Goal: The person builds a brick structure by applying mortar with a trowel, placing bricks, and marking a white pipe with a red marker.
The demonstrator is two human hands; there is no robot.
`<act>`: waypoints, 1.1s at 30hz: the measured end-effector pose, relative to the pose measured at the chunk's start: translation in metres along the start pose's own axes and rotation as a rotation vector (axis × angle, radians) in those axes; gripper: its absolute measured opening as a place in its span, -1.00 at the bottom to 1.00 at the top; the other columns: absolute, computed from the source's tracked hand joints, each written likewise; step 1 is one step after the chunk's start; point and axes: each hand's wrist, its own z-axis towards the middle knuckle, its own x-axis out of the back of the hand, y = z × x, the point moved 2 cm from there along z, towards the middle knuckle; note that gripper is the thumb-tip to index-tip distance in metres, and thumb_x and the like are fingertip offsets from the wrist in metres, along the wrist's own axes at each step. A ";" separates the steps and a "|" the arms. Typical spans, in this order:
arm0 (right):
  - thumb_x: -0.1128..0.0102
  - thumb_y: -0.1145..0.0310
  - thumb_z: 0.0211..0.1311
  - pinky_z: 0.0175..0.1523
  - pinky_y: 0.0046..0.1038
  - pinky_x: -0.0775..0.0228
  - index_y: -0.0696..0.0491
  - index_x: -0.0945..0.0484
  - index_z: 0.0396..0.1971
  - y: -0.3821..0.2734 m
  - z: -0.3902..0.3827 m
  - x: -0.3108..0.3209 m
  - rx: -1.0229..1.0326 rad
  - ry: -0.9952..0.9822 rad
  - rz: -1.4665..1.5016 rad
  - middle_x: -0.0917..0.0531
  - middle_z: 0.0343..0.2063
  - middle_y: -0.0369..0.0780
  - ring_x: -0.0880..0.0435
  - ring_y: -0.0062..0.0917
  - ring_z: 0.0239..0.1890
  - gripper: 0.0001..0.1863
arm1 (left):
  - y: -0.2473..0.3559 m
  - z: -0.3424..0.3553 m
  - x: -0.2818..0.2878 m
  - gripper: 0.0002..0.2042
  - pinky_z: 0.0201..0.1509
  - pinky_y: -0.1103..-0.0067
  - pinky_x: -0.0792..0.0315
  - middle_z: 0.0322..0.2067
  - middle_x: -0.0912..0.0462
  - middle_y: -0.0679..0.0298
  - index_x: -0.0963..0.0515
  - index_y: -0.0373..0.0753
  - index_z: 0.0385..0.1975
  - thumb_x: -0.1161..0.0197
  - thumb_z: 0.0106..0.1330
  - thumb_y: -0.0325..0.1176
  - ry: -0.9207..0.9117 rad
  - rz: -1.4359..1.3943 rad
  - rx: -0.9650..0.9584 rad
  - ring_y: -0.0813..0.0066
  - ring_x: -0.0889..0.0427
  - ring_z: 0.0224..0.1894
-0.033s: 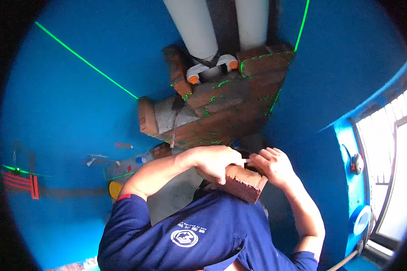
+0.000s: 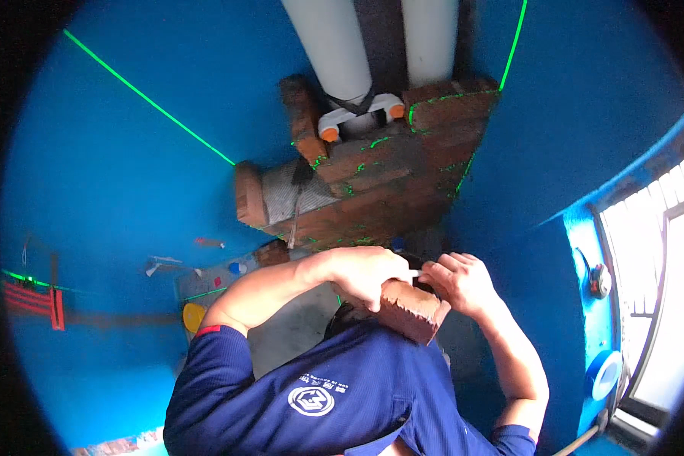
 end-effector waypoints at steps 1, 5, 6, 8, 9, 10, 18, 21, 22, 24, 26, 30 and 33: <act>-0.23 0.19 0.14 -0.39 -0.35 -0.43 -0.05 -0.58 -0.41 0.000 0.001 -0.002 -0.007 0.003 0.052 -0.53 -0.58 -0.27 -0.58 -0.37 -0.53 -0.84 | 0.002 0.000 0.000 -0.43 -0.04 0.33 -0.47 -0.23 -0.60 0.04 -0.53 -0.27 -0.10 -0.39 -0.30 -0.38 -0.010 0.023 0.008 0.07 -0.58 -0.13; -0.15 0.18 0.26 -0.41 -0.29 -0.46 0.03 -0.65 -0.45 0.006 0.007 -0.001 -0.115 -0.150 0.266 -0.63 -0.56 -0.15 -0.63 -0.22 -0.50 -0.75 | 0.004 0.003 -0.006 -0.49 -0.12 0.29 -0.49 -0.28 -0.63 0.03 -0.56 -0.27 -0.13 -0.37 -0.24 -0.42 -0.044 0.091 0.037 0.05 -0.62 -0.19; -0.13 0.14 0.28 -0.40 -0.29 -0.45 0.04 -0.66 -0.44 0.009 0.010 0.001 -0.203 -0.264 0.366 -0.64 -0.56 -0.12 -0.63 -0.20 -0.49 -0.71 | 0.006 0.003 -0.007 -0.51 -0.12 0.28 -0.48 -0.27 -0.63 0.03 -0.56 -0.28 -0.15 -0.36 -0.23 -0.41 -0.037 0.104 0.034 0.04 -0.61 -0.17; -0.07 0.03 0.32 -0.40 -0.34 -0.40 0.07 -0.67 -0.46 0.012 0.014 0.011 -0.392 -0.474 0.538 -0.61 -0.62 -0.12 -0.62 -0.32 -0.53 -0.59 | 0.008 0.007 -0.011 -0.47 -0.09 0.29 -0.47 -0.25 -0.60 0.05 -0.54 -0.27 -0.11 -0.40 -0.23 -0.37 -0.070 0.113 0.063 0.05 -0.59 -0.15; -0.07 0.03 0.32 -0.40 -0.34 -0.40 0.07 -0.67 -0.46 0.011 0.018 0.011 -0.384 -0.482 0.530 -0.61 -0.62 -0.12 -0.62 -0.32 -0.53 -0.59 | 0.007 0.005 -0.012 -0.43 -0.06 0.29 -0.46 -0.22 -0.57 0.08 -0.51 -0.25 -0.08 -0.43 -0.23 -0.32 -0.099 0.120 0.072 0.06 -0.57 -0.12; -0.06 0.01 0.33 -0.40 -0.37 -0.37 0.08 -0.66 -0.47 0.012 0.018 0.010 -0.442 -0.559 0.564 -0.59 -0.64 -0.17 -0.57 -0.42 -0.54 -0.56 | 0.011 0.002 -0.010 -0.44 -0.08 0.28 -0.47 -0.23 -0.57 0.08 -0.51 -0.25 -0.09 -0.43 -0.22 -0.31 -0.065 0.112 0.052 0.06 -0.58 -0.14; -0.03 0.01 0.36 -0.33 -0.34 -0.39 0.11 -0.62 -0.42 0.012 0.008 0.001 -0.469 -0.520 0.632 -0.61 -0.57 -0.15 -0.58 -0.39 -0.47 -0.56 | 0.006 0.001 -0.010 -0.46 -0.09 0.27 -0.46 -0.23 -0.56 0.08 -0.51 -0.25 -0.13 -0.43 -0.24 -0.31 -0.050 0.100 0.038 0.05 -0.57 -0.15; -0.09 0.07 0.31 -0.33 -0.26 -0.45 0.09 -0.61 -0.38 0.007 0.006 0.004 -0.342 -0.370 0.508 -0.65 -0.49 -0.07 -0.63 -0.12 -0.40 -0.64 | 0.006 0.000 -0.009 -0.50 -0.10 0.27 -0.47 -0.24 -0.58 0.06 -0.54 -0.27 -0.16 -0.41 -0.23 -0.36 -0.009 0.087 0.004 0.04 -0.58 -0.16; -0.12 0.11 0.29 -0.34 -0.27 -0.46 0.08 -0.60 -0.41 0.004 0.006 0.006 -0.236 -0.251 0.402 -0.65 -0.50 -0.10 -0.64 -0.15 -0.42 -0.68 | 0.007 -0.001 -0.009 -0.53 -0.10 0.27 -0.47 -0.26 -0.61 0.03 -0.56 -0.28 -0.18 -0.38 -0.23 -0.41 0.036 0.072 -0.020 0.02 -0.60 -0.18; -0.21 0.19 0.20 -0.37 -0.29 -0.48 0.05 -0.57 -0.48 0.001 0.004 0.006 -0.107 -0.103 0.247 -0.62 -0.53 -0.17 -0.64 -0.26 -0.47 -0.77 | 0.008 -0.002 -0.008 -0.53 -0.10 0.28 -0.47 -0.26 -0.61 0.04 -0.57 -0.28 -0.17 -0.39 -0.23 -0.42 0.023 0.048 -0.009 0.03 -0.60 -0.17; -0.22 0.19 0.19 -0.38 -0.30 -0.47 0.04 -0.58 -0.48 0.000 0.002 0.004 -0.072 -0.065 0.218 -0.61 -0.55 -0.18 -0.64 -0.28 -0.49 -0.77 | 0.008 -0.002 -0.009 -0.51 -0.08 0.30 -0.47 -0.25 -0.61 0.07 -0.57 -0.26 -0.15 -0.40 -0.24 -0.43 0.022 0.009 0.006 0.05 -0.60 -0.15; -0.28 0.21 0.08 -0.42 -0.39 -0.31 0.01 -0.58 -0.43 -0.003 -0.006 0.000 0.074 0.069 -0.007 -0.49 -0.64 -0.31 -0.52 -0.44 -0.56 -0.82 | 0.007 -0.002 -0.014 -0.50 -0.07 0.32 -0.47 -0.23 -0.58 0.08 -0.57 -0.25 -0.16 -0.42 -0.25 -0.40 0.054 0.011 -0.013 0.08 -0.58 -0.14; -0.27 0.25 0.04 -0.40 -0.44 -0.15 0.01 -0.58 -0.36 -0.004 -0.008 -0.003 0.139 0.153 -0.150 -0.39 -0.65 -0.38 -0.40 -0.54 -0.58 -0.81 | 0.003 0.000 -0.013 -0.40 -0.07 0.32 -0.47 -0.21 -0.51 0.12 -0.52 -0.23 -0.11 -0.47 -0.33 -0.34 0.058 0.063 -0.040 0.09 -0.55 -0.14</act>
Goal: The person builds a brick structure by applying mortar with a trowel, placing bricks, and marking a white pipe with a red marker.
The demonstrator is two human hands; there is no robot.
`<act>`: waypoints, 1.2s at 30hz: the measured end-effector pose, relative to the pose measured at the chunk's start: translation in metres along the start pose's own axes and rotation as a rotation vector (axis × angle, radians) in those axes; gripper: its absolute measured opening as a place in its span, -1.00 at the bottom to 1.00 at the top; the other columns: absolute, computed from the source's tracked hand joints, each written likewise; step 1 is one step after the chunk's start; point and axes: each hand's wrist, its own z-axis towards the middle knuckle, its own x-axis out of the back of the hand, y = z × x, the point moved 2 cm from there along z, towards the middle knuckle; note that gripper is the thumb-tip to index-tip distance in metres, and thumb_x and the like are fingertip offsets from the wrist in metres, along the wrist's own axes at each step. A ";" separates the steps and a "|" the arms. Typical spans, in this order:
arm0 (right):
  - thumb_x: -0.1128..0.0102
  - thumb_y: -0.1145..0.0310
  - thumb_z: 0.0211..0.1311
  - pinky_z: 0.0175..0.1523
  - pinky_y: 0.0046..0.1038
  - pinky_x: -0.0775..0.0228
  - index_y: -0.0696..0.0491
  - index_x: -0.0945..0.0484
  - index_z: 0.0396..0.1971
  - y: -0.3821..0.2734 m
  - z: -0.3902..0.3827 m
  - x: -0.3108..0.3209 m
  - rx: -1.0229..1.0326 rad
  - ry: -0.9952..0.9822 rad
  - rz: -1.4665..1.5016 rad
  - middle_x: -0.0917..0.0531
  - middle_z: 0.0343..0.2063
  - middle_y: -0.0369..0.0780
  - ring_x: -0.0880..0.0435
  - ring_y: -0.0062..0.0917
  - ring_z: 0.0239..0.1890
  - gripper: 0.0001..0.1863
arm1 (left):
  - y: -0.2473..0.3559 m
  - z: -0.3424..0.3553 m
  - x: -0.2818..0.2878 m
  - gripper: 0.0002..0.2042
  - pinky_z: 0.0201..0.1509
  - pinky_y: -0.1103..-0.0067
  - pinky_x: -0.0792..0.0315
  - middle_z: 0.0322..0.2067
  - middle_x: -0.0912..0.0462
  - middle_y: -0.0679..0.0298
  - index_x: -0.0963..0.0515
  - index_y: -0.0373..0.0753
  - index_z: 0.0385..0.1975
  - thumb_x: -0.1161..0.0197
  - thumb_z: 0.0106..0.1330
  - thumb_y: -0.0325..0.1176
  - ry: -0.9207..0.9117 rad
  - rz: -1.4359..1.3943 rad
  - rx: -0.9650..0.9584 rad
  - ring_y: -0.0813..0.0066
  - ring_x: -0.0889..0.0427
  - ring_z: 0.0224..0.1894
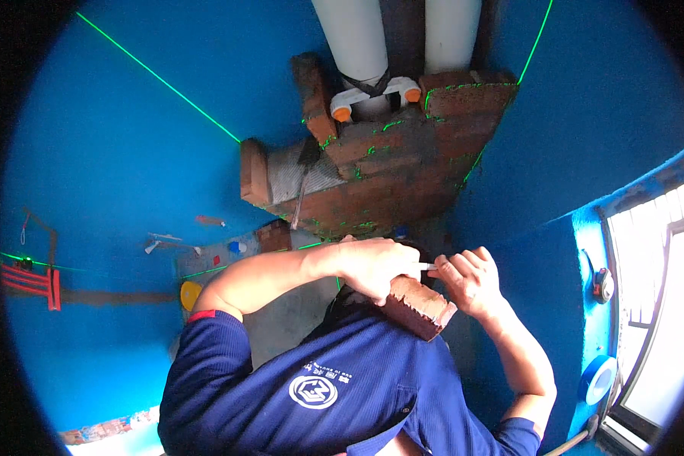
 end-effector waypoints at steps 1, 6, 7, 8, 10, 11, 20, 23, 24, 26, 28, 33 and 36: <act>-0.26 0.27 0.05 -0.40 -0.44 -0.17 0.01 -0.58 -0.35 -0.001 0.000 0.000 0.006 0.040 -0.019 -0.39 -0.64 -0.38 -0.41 -0.53 -0.57 -0.81 | 0.000 0.000 0.000 -0.40 -0.06 0.32 -0.47 -0.21 -0.51 0.11 -0.52 -0.23 -0.12 -0.47 -0.33 -0.34 -0.003 -0.007 0.001 0.09 -0.55 -0.14; -0.18 0.34 -0.04 -0.36 -0.45 -0.23 0.06 -0.58 -0.29 0.003 -0.004 0.005 0.079 0.168 -0.131 -0.56 -0.48 -0.34 -0.45 -0.58 -0.51 -0.74 | 0.005 -0.006 0.001 -0.42 -0.04 0.33 -0.46 -0.21 -0.50 0.10 -0.52 -0.25 -0.12 -0.46 -0.31 -0.34 0.003 -0.059 0.005 0.07 -0.54 -0.13; -0.16 0.36 -0.06 -0.36 -0.46 -0.25 0.07 -0.59 -0.25 0.003 -0.004 0.008 0.099 0.164 -0.146 -0.61 -0.39 -0.30 -0.46 -0.59 -0.49 -0.70 | 0.001 -0.006 0.000 -0.42 -0.04 0.33 -0.46 -0.21 -0.50 0.10 -0.52 -0.25 -0.12 -0.45 -0.31 -0.35 -0.039 -0.082 0.036 0.07 -0.53 -0.12; -0.16 0.36 -0.06 -0.36 -0.46 -0.25 0.07 -0.59 -0.25 0.004 -0.002 0.009 0.107 0.163 -0.144 -0.61 -0.39 -0.30 -0.46 -0.59 -0.49 -0.70 | -0.002 -0.006 -0.001 -0.42 -0.03 0.33 -0.45 -0.21 -0.50 0.09 -0.52 -0.26 -0.11 -0.45 -0.30 -0.35 -0.081 -0.105 0.068 0.07 -0.53 -0.12; -0.14 0.37 -0.05 -0.35 -0.46 -0.24 0.08 -0.59 -0.22 0.002 0.005 0.011 0.156 0.200 -0.178 -0.62 -0.38 -0.30 -0.46 -0.59 -0.50 -0.68 | -0.003 -0.005 -0.001 -0.42 -0.03 0.33 -0.45 -0.21 -0.50 0.09 -0.51 -0.26 -0.11 -0.45 -0.29 -0.35 -0.080 -0.099 0.072 0.07 -0.53 -0.12; -0.14 0.37 -0.05 -0.35 -0.46 -0.24 0.08 -0.59 -0.22 0.002 0.006 0.011 0.161 0.200 -0.174 -0.62 -0.38 -0.30 -0.46 -0.59 -0.50 -0.68 | -0.003 -0.006 -0.001 -0.41 -0.03 0.32 -0.45 -0.21 -0.51 0.09 -0.51 -0.25 -0.10 -0.45 -0.29 -0.35 -0.082 -0.091 0.073 0.07 -0.53 -0.11; -0.27 0.18 0.09 -0.55 -0.46 -0.18 -0.04 -0.54 -0.50 0.004 0.001 -0.002 0.001 -0.023 -0.052 -0.34 -0.68 -0.38 -0.41 -0.56 -0.65 -0.82 | 0.004 -0.009 -0.007 -0.44 -0.10 0.30 -0.46 -0.25 -0.52 0.09 -0.50 -0.25 -0.10 -0.42 -0.24 -0.31 -0.046 0.007 0.068 0.06 -0.54 -0.15; -0.19 0.14 0.21 -0.54 -0.34 -0.32 -0.02 -0.51 -0.57 -0.001 0.004 -0.002 -0.197 -0.173 0.097 -0.46 -0.69 -0.26 -0.53 -0.38 -0.64 -0.74 | 0.005 -0.012 -0.003 -0.47 -0.13 0.29 -0.47 -0.26 -0.52 0.09 -0.49 -0.24 -0.11 -0.40 -0.21 -0.31 -0.008 0.005 0.034 0.06 -0.55 -0.18; -0.16 0.13 0.24 -0.52 -0.29 -0.37 -0.01 -0.51 -0.57 -0.002 0.002 -0.002 -0.322 -0.262 0.186 -0.51 -0.69 -0.21 -0.57 -0.31 -0.62 -0.71 | 0.007 -0.012 -0.003 -0.47 -0.13 0.29 -0.47 -0.26 -0.52 0.09 -0.49 -0.24 -0.11 -0.40 -0.21 -0.31 -0.019 0.001 0.031 0.06 -0.55 -0.18; 0.01 -0.02 0.35 -0.46 -0.19 -0.40 0.04 -0.56 -0.54 0.001 0.007 0.005 -0.457 -0.441 0.341 -0.60 -0.62 -0.08 -0.60 -0.12 -0.55 -0.55 | 0.011 -0.012 -0.001 -0.53 -0.14 0.26 -0.48 -0.28 -0.58 0.01 -0.55 -0.27 -0.17 -0.35 -0.22 -0.38 0.013 0.030 0.060 0.03 -0.60 -0.19; 0.05 -0.12 0.36 -0.44 -0.29 -0.37 0.09 -0.58 -0.54 0.015 0.004 0.008 -0.640 -0.705 0.610 -0.60 -0.66 -0.17 -0.55 -0.34 -0.62 -0.44 | 0.017 -0.011 0.000 -0.54 -0.14 0.27 -0.48 -0.28 -0.57 0.02 -0.55 -0.27 -0.17 -0.35 -0.21 -0.37 0.003 0.000 0.036 0.04 -0.59 -0.20; 0.04 -0.15 0.35 -0.56 -0.58 -0.01 0.04 -0.50 -0.61 0.064 -0.034 0.022 -1.174 -0.829 1.088 -0.31 -0.75 -0.44 -0.23 -0.71 -0.65 -0.44 | 0.012 -0.023 0.005 -0.44 -0.10 0.29 -0.48 -0.22 -0.52 0.08 -0.50 -0.25 -0.10 -0.44 -0.26 -0.41 0.016 0.000 0.056 0.04 -0.56 -0.17; -0.04 0.00 0.36 -0.52 -0.64 -0.05 -0.02 -0.45 -0.45 0.058 -0.054 0.025 -1.149 -0.322 1.289 -0.34 -0.63 -0.48 -0.20 -0.77 -0.62 -0.65 | 0.002 -0.029 -0.001 -0.43 -0.10 0.28 -0.48 -0.22 -0.51 0.05 -0.50 -0.27 -0.10 -0.45 -0.25 -0.40 0.110 -0.083 0.039 0.03 -0.55 -0.16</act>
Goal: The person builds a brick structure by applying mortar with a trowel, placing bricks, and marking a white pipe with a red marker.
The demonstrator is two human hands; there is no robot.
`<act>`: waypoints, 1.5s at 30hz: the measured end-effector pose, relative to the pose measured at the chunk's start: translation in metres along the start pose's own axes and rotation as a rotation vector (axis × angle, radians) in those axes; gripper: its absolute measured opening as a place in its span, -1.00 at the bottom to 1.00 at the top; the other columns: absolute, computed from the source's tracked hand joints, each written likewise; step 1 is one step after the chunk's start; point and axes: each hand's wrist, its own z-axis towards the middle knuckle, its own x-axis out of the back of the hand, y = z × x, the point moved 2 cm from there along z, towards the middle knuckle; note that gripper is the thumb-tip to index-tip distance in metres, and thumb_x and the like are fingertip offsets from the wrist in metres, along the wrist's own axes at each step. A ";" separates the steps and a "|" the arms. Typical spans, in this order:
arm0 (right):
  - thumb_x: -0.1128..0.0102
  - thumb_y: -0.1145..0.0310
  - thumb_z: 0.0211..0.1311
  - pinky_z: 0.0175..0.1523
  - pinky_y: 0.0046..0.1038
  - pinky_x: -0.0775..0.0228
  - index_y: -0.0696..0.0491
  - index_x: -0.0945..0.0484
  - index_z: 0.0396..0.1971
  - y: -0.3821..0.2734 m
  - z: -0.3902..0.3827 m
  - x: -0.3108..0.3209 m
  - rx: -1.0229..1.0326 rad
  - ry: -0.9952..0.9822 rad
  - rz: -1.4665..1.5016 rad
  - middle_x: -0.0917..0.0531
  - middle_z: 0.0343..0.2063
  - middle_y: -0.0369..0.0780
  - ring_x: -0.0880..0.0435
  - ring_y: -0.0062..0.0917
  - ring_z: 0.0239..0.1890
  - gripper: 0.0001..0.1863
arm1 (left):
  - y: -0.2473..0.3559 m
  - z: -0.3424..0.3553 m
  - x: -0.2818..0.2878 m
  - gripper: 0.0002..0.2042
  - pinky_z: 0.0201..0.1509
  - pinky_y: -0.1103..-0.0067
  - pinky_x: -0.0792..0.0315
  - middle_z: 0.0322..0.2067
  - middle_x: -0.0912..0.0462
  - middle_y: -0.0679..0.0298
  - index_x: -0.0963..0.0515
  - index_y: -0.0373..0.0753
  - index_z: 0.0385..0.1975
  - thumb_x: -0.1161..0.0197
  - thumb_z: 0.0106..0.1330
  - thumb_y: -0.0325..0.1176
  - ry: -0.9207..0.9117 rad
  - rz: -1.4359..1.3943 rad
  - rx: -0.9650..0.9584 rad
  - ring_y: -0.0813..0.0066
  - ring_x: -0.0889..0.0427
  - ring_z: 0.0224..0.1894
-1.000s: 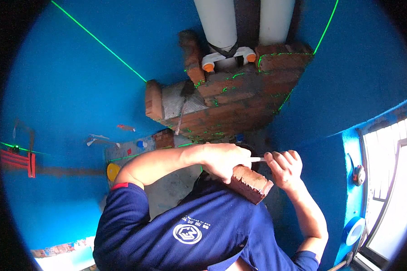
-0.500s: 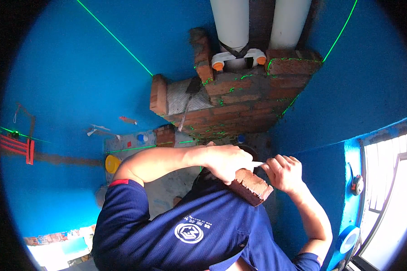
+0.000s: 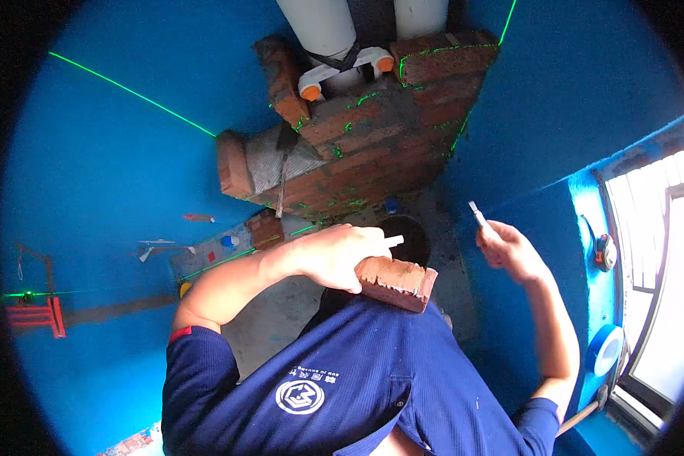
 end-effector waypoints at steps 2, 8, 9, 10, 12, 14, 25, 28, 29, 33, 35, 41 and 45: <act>-0.09 0.06 0.34 -0.49 -0.67 -0.09 -0.05 -0.42 -0.46 0.010 -0.009 -0.015 0.136 0.099 0.052 -0.36 -0.59 -0.49 -0.24 -0.78 -0.58 -0.71 | 0.000 -0.001 0.004 -0.44 -0.10 0.28 -0.48 -0.20 -0.49 0.03 -0.49 -0.28 -0.10 -0.43 -0.24 -0.39 0.008 0.035 0.010 0.01 -0.54 -0.15; -0.13 0.12 0.31 -0.55 -0.64 -0.01 -0.09 -0.35 -0.55 0.073 -0.001 -0.039 0.203 0.303 0.450 -0.33 -0.66 -0.47 -0.21 -0.76 -0.65 -0.70 | -0.007 0.010 0.047 -0.51 -0.11 0.25 -0.49 -0.14 -0.47 -0.02 -0.50 -0.32 -0.18 -0.35 -0.22 -0.36 0.091 0.262 0.213 -0.01 -0.54 -0.18; -0.14 0.10 0.31 -0.56 -0.64 -0.01 -0.09 -0.34 -0.56 0.085 0.000 -0.041 0.186 0.352 0.469 -0.33 -0.66 -0.47 -0.21 -0.75 -0.66 -0.69 | -0.016 0.015 0.058 -0.51 -0.10 0.26 -0.49 -0.14 -0.47 -0.03 -0.50 -0.34 -0.18 -0.35 -0.23 -0.37 0.146 0.335 0.210 0.01 -0.54 -0.18; -0.14 0.07 0.31 -0.57 -0.64 -0.02 -0.10 -0.33 -0.56 0.096 -0.001 -0.044 0.168 0.404 0.492 -0.33 -0.67 -0.47 -0.21 -0.75 -0.66 -0.67 | -0.021 0.022 0.071 -0.56 -0.10 0.28 -0.49 -0.18 -0.49 -0.04 -0.52 -0.35 -0.24 -0.34 -0.22 -0.39 0.173 0.388 0.208 0.02 -0.54 -0.17; -0.11 0.01 0.31 -0.60 -0.61 0.03 -0.10 -0.34 -0.60 0.109 -0.004 -0.054 0.134 0.488 0.493 -0.30 -0.73 -0.44 -0.17 -0.73 -0.71 -0.62 | -0.032 0.031 0.097 -0.78 -0.29 0.21 -0.54 -0.41 -0.57 -0.15 -0.57 -0.43 -0.51 -0.16 -0.17 -0.44 0.400 0.453 0.186 -0.08 -0.60 -0.36; -0.11 0.04 0.32 -0.61 -0.61 0.04 -0.12 -0.34 -0.58 0.122 -0.009 -0.059 0.078 0.474 0.526 -0.30 -0.72 -0.46 -0.17 -0.73 -0.72 -0.66 | -0.042 0.038 0.121 -0.73 -0.22 0.26 -0.55 -0.35 -0.60 -0.13 -0.60 -0.45 -0.38 -0.13 -0.10 -0.46 0.471 0.501 0.379 -0.02 -0.63 -0.24; -0.13 0.07 0.30 -0.62 -0.59 0.05 -0.12 -0.30 -0.61 0.165 -0.048 -0.046 0.018 0.735 0.530 -0.29 -0.74 -0.42 -0.17 -0.70 -0.73 -0.64 | -0.064 0.074 0.187 -0.67 -0.14 0.26 -0.53 -0.23 -0.64 -0.12 -0.63 -0.43 -0.29 -0.13 -0.03 -0.36 0.506 0.447 0.563 0.02 -0.65 -0.17; -0.15 0.05 0.28 -0.62 -0.58 0.01 -0.11 -0.32 -0.60 0.163 -0.043 -0.054 -0.011 0.786 0.484 -0.30 -0.73 -0.42 -0.18 -0.69 -0.73 -0.64 | -0.059 0.068 0.192 -0.67 -0.19 0.25 -0.55 -0.29 -0.64 -0.10 -0.61 -0.46 -0.28 -0.13 -0.07 -0.45 0.483 0.417 0.620 0.04 -0.65 -0.24; -0.14 0.06 0.30 -0.63 -0.60 0.04 -0.11 -0.30 -0.60 0.158 -0.043 -0.060 -0.019 0.787 0.476 -0.27 -0.73 -0.44 -0.17 -0.71 -0.73 -0.64 | -0.062 0.066 0.192 -0.68 -0.19 0.25 -0.55 -0.28 -0.64 -0.09 -0.62 -0.44 -0.29 -0.14 -0.06 -0.43 0.495 0.411 0.589 0.04 -0.65 -0.24; -0.15 0.07 0.30 -0.65 -0.64 0.03 -0.12 -0.30 -0.58 0.179 -0.040 -0.060 -0.023 0.735 0.548 -0.28 -0.71 -0.45 -0.18 -0.75 -0.73 -0.66 | -0.049 0.062 0.193 -0.70 -0.16 0.25 -0.55 -0.27 -0.66 -0.06 -0.63 -0.40 -0.32 -0.18 -0.02 -0.35 0.577 0.393 0.500 0.05 -0.66 -0.21; -0.17 0.12 0.30 -0.52 -0.66 -0.01 -0.06 -0.42 -0.41 0.183 -0.041 -0.060 -0.091 0.778 0.543 -0.25 -0.65 -0.46 -0.17 -0.76 -0.63 -0.76 | -0.057 0.065 0.191 -0.71 -0.15 0.25 -0.55 -0.27 -0.66 -0.05 -0.64 -0.38 -0.33 -0.19 -0.01 -0.34 0.629 0.386 0.461 0.05 -0.67 -0.20; -0.10 0.07 0.35 -0.43 -0.68 -0.02 0.12 -0.02 0.39 0.136 -0.046 -0.085 -0.191 0.775 0.240 -0.21 -0.55 -0.47 -0.14 -0.77 -0.53 -0.23 | -0.072 0.056 0.188 -0.72 -0.26 0.26 -0.56 -0.27 -0.64 -0.06 -0.63 -0.42 -0.36 -0.18 -0.04 -0.37 0.657 0.422 0.451 0.06 -0.67 -0.24; -0.13 0.05 0.31 -0.61 -0.67 0.08 -0.12 -0.37 -0.54 0.141 -0.044 -0.077 -0.130 0.870 0.357 -0.23 -0.69 -0.49 -0.12 -0.79 -0.70 -0.69 | -0.058 0.064 0.192 -0.71 -0.26 0.23 -0.56 -0.29 -0.62 -0.13 -0.59 -0.48 -0.41 -0.19 0.01 -0.32 0.610 0.296 0.395 0.03 -0.67 -0.27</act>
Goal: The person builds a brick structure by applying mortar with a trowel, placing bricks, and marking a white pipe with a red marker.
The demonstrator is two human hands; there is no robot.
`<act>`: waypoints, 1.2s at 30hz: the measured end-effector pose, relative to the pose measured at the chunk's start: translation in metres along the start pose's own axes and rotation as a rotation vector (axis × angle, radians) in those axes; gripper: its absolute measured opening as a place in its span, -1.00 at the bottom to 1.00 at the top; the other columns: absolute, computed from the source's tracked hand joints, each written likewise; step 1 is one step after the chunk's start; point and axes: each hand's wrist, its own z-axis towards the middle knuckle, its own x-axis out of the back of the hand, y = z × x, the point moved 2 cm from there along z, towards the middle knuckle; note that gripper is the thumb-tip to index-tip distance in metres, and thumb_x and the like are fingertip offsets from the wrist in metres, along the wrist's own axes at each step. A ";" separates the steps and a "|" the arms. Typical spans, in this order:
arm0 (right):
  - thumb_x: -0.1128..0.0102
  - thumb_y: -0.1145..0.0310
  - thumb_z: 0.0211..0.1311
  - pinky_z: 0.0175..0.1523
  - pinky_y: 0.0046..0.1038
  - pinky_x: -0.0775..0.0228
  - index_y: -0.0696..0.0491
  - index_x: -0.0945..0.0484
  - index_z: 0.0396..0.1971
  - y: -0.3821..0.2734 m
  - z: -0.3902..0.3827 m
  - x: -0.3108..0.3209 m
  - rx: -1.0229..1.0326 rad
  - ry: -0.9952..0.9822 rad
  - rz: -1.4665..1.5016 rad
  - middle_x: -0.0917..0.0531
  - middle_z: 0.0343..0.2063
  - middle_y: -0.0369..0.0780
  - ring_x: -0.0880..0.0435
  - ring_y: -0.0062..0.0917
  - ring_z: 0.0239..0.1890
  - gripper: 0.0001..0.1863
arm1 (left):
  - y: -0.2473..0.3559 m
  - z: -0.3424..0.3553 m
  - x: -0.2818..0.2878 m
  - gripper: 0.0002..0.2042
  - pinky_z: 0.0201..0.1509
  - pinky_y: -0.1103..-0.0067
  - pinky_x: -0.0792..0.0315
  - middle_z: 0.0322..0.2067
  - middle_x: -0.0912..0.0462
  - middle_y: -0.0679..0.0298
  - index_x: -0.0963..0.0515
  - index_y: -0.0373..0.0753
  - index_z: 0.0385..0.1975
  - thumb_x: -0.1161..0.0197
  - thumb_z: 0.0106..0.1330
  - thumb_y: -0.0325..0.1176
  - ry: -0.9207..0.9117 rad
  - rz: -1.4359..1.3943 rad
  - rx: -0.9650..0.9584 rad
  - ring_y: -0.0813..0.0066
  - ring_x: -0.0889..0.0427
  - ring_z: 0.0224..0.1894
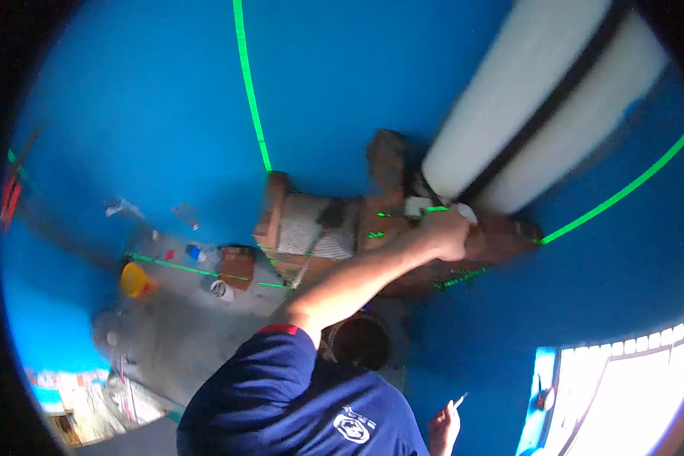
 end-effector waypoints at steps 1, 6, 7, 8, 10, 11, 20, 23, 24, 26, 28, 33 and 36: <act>-0.18 0.09 0.28 -0.64 -0.67 0.02 -0.12 -0.31 -0.55 -0.005 -0.003 -0.005 -0.043 -0.064 0.127 -0.32 -0.70 -0.46 -0.19 -0.77 -0.72 -0.68 | 0.004 -0.007 0.013 -0.72 -0.26 0.22 -0.55 -0.28 -0.61 -0.14 -0.59 -0.47 -0.42 -0.20 0.03 -0.32 -0.034 -0.052 0.000 0.02 -0.67 -0.27; -0.15 0.10 0.30 -0.65 -0.66 0.01 -0.10 -0.36 -0.52 -0.021 -0.002 -0.032 -0.031 -0.086 0.126 -0.35 -0.70 -0.45 -0.22 -0.77 -0.73 -0.72 | -0.023 0.005 -0.004 -0.69 -0.09 0.24 -0.51 -0.11 -0.54 -0.11 -0.57 -0.36 -0.22 -0.15 0.05 -0.35 -0.023 0.016 0.101 -0.02 -0.61 -0.12; -0.18 0.11 0.28 -0.64 -0.69 -0.01 -0.11 -0.38 -0.50 -0.019 -0.002 -0.031 -0.032 -0.118 0.138 -0.39 -0.67 -0.45 -0.25 -0.77 -0.72 -0.74 | -0.023 0.008 -0.006 -0.67 -0.05 0.25 -0.50 -0.07 -0.51 -0.11 -0.57 -0.35 -0.18 -0.14 0.04 -0.37 -0.026 0.047 0.105 -0.02 -0.59 -0.08; -0.15 0.09 0.30 -0.64 -0.68 -0.02 -0.10 -0.42 -0.47 -0.009 0.007 -0.028 -0.021 -0.109 0.142 -0.40 -0.67 -0.45 -0.24 -0.77 -0.72 -0.74 | -0.023 0.008 -0.011 -0.65 -0.02 0.26 -0.48 -0.05 -0.48 -0.08 -0.57 -0.32 -0.16 -0.14 0.01 -0.40 0.035 0.050 0.086 -0.01 -0.57 -0.06; -0.08 0.02 0.34 -0.64 -0.67 -0.03 -0.05 -0.48 -0.38 -0.012 0.004 -0.036 -0.040 -0.142 0.126 -0.40 -0.68 -0.45 -0.23 -0.77 -0.72 -0.70 | -0.025 0.010 -0.013 -0.62 0.01 0.28 -0.47 -0.07 -0.47 -0.05 -0.56 -0.31 -0.12 -0.15 0.00 -0.40 0.025 0.074 0.094 0.02 -0.55 -0.04; -0.05 0.01 0.35 -0.64 -0.66 -0.04 -0.03 -0.51 -0.34 -0.009 0.008 -0.037 -0.013 -0.163 0.121 -0.40 -0.69 -0.45 -0.23 -0.76 -0.72 -0.68 | -0.027 0.010 -0.013 -0.61 0.02 0.28 -0.47 -0.07 -0.47 -0.05 -0.56 -0.31 -0.11 -0.15 0.00 -0.40 0.025 0.075 0.096 0.02 -0.56 -0.05; 0.03 0.01 0.40 -0.58 -0.64 -0.06 0.10 -0.52 -0.21 -0.027 0.015 -0.038 -0.010 -0.152 0.139 -0.38 -0.67 -0.41 -0.24 -0.73 -0.68 -0.59 | -0.025 0.007 -0.016 -0.50 0.07 0.30 -0.45 0.02 -0.44 -0.02 -0.51 -0.28 0.04 -0.15 -0.03 -0.45 -0.012 0.060 0.157 0.01 -0.52 0.03; 0.03 0.01 0.40 -0.57 -0.63 -0.06 0.12 -0.52 -0.19 -0.037 0.016 -0.039 0.021 -0.149 0.042 -0.37 -0.66 -0.40 -0.23 -0.72 -0.68 -0.57 | -0.022 0.004 -0.011 -0.47 0.07 0.30 -0.44 0.02 -0.43 -0.03 -0.50 -0.28 0.07 -0.15 -0.03 -0.46 -0.014 0.072 0.165 0.02 -0.52 0.02; 0.03 0.01 0.40 -0.57 -0.63 -0.06 0.12 -0.52 -0.19 -0.037 0.019 -0.038 0.019 -0.156 0.041 -0.37 -0.66 -0.40 -0.23 -0.72 -0.68 -0.57 | -0.023 0.003 -0.011 -0.47 0.07 0.30 -0.44 0.02 -0.43 -0.03 -0.50 -0.28 0.07 -0.15 -0.03 -0.46 -0.013 0.075 0.171 0.02 -0.52 0.02; 0.02 0.02 0.39 -0.56 -0.64 -0.07 0.14 -0.52 -0.14 -0.035 0.026 -0.036 -0.008 -0.196 0.123 -0.38 -0.64 -0.39 -0.23 -0.71 -0.67 -0.56 | -0.025 0.002 -0.010 -0.50 0.06 0.29 -0.45 0.02 -0.43 -0.01 -0.51 -0.29 0.04 -0.15 -0.03 -0.46 0.007 0.064 0.147 0.02 -0.53 0.02; 0.01 0.08 0.40 -0.56 -0.63 -0.10 0.14 -0.51 -0.08 -0.041 0.031 -0.036 0.016 -0.195 0.145 -0.39 -0.63 -0.39 -0.24 -0.72 -0.66 -0.59 | -0.025 0.002 -0.009 -0.50 0.05 0.29 -0.45 0.03 -0.43 0.00 -0.51 -0.29 0.03 -0.15 -0.03 -0.46 0.001 0.063 0.162 0.02 -0.53 0.01; -0.05 0.34 0.34 -0.52 -0.59 -0.27 0.14 -0.39 0.17 -0.122 0.015 -0.058 0.484 -0.204 -0.140 -0.51 -0.54 -0.32 -0.40 -0.69 -0.60 -0.57 | -0.021 0.000 -0.006 -0.53 0.04 0.26 -0.45 0.02 -0.43 0.01 -0.51 -0.27 0.02 -0.17 0.00 -0.44 -0.016 0.070 0.175 0.01 -0.53 0.01; -0.06 0.38 0.32 -0.47 -0.58 -0.35 0.12 -0.39 0.17 -0.186 0.010 -0.072 0.591 -0.308 -0.100 -0.57 -0.48 -0.25 -0.51 -0.62 -0.55 -0.57 | -0.024 0.002 -0.008 -0.66 -0.09 0.21 -0.49 -0.06 -0.45 -0.05 -0.52 -0.39 -0.20 -0.20 -0.03 -0.44 0.054 0.038 0.100 -0.03 -0.59 -0.14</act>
